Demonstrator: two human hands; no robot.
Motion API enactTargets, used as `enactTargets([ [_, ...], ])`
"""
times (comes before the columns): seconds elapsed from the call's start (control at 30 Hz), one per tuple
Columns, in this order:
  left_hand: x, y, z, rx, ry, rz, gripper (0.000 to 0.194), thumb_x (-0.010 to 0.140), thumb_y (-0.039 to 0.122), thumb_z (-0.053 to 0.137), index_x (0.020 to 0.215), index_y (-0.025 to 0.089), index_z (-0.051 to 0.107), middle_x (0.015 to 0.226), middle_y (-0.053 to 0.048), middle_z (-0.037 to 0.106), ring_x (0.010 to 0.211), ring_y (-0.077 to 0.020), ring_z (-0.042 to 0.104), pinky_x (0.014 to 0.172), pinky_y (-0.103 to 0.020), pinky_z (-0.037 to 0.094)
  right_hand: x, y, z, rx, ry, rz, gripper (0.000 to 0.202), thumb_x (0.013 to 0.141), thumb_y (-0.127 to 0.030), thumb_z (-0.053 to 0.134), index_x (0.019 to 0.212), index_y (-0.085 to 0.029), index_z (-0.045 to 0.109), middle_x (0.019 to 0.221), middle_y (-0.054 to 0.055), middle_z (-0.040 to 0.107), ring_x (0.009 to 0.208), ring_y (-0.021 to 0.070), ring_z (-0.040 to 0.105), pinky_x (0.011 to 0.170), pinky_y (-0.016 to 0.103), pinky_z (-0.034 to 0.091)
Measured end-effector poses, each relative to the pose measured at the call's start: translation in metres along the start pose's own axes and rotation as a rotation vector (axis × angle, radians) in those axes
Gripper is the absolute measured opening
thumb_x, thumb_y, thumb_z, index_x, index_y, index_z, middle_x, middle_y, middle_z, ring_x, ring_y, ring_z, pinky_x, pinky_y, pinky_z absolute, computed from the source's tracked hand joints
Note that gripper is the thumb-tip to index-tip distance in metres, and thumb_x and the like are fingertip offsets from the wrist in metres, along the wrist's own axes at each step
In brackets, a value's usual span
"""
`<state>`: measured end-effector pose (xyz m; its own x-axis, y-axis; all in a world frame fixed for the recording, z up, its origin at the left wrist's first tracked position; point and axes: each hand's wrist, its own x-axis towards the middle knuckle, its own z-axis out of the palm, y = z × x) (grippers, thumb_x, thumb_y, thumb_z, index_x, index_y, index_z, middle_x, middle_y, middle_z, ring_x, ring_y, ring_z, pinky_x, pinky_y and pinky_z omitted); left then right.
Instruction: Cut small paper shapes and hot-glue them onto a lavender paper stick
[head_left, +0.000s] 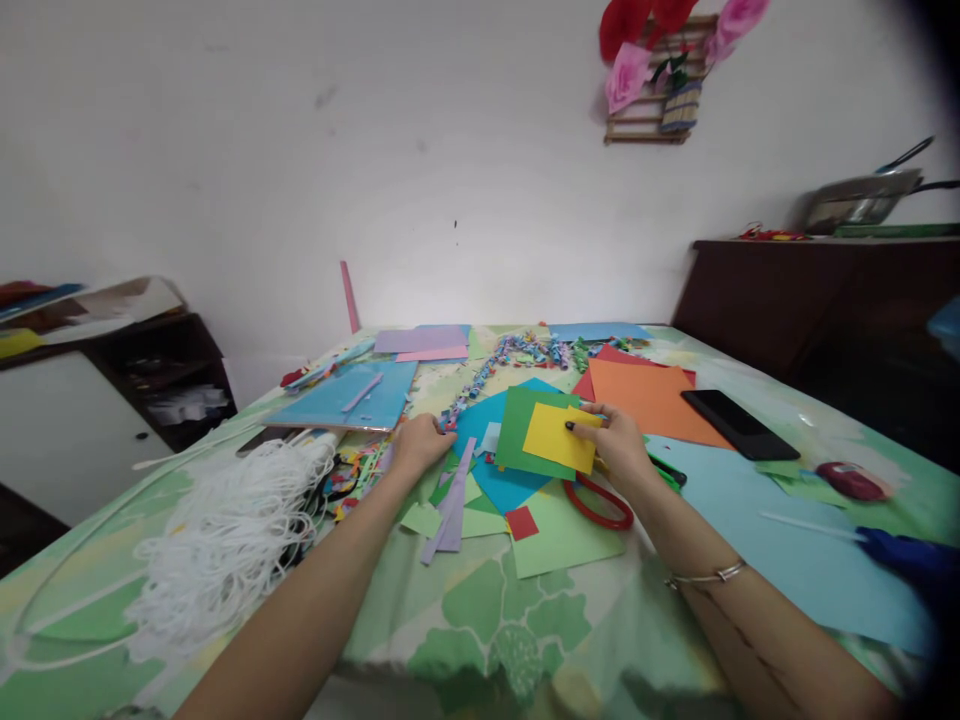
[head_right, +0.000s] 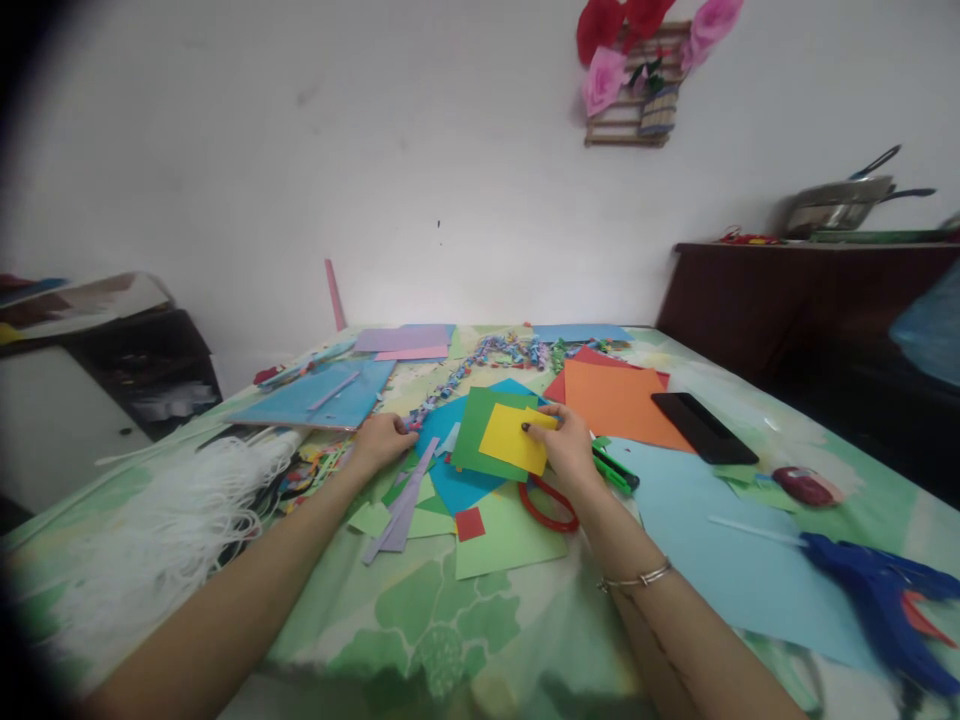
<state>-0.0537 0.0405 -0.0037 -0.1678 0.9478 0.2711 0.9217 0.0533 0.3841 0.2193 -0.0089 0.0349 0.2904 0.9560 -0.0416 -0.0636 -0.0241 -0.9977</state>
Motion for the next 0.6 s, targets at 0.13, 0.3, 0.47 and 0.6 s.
enactTargets([
  [0.13,-0.001,-0.002,-0.005,-0.052,0.083,0.043,0.011,0.066,0.029,0.058,0.063,0.019,0.062,0.068,-0.007,0.068,0.07,-0.0227,0.062,0.062,-0.029,0.039,0.0,0.0,-0.001,0.003,-0.01,-0.006,0.032,0.057,-0.01,0.068,0.085,-0.021,0.055,0.066,0.0,0.065,0.058,0.0187,0.065,0.047,0.026,0.051],
  [0.3,-0.004,0.002,-0.018,-0.134,0.304,0.146,0.011,0.076,0.027,0.054,0.077,0.018,0.06,0.08,-0.007,0.066,0.08,-0.0222,0.06,0.072,-0.031,0.04,0.005,0.004,-0.003,0.012,-0.034,-0.018,0.035,0.058,-0.014,0.07,0.089,-0.021,0.055,0.067,0.0,0.066,0.058,0.0197,0.066,0.046,0.027,0.05],
  [0.47,-0.012,0.01,-0.023,-0.21,0.458,0.239,0.009,0.081,0.024,0.052,0.082,0.019,0.059,0.083,-0.005,0.063,0.082,-0.0209,0.058,0.076,-0.032,0.041,0.003,0.004,-0.004,0.024,-0.081,-0.035,0.034,0.057,-0.015,0.071,0.087,-0.02,0.055,0.069,0.001,0.067,0.058,0.0191,0.066,0.045,0.026,0.05],
  [0.6,-0.016,0.011,-0.021,-0.263,0.517,0.28,0.007,0.082,0.022,0.052,0.082,0.019,0.058,0.081,-0.005,0.062,0.08,-0.0197,0.058,0.075,-0.031,0.042,-0.003,-0.002,-0.002,0.043,-0.1,-0.034,0.033,0.058,-0.015,0.07,0.086,-0.021,0.054,0.067,0.0,0.068,0.054,0.0191,0.065,0.043,0.026,0.049],
])
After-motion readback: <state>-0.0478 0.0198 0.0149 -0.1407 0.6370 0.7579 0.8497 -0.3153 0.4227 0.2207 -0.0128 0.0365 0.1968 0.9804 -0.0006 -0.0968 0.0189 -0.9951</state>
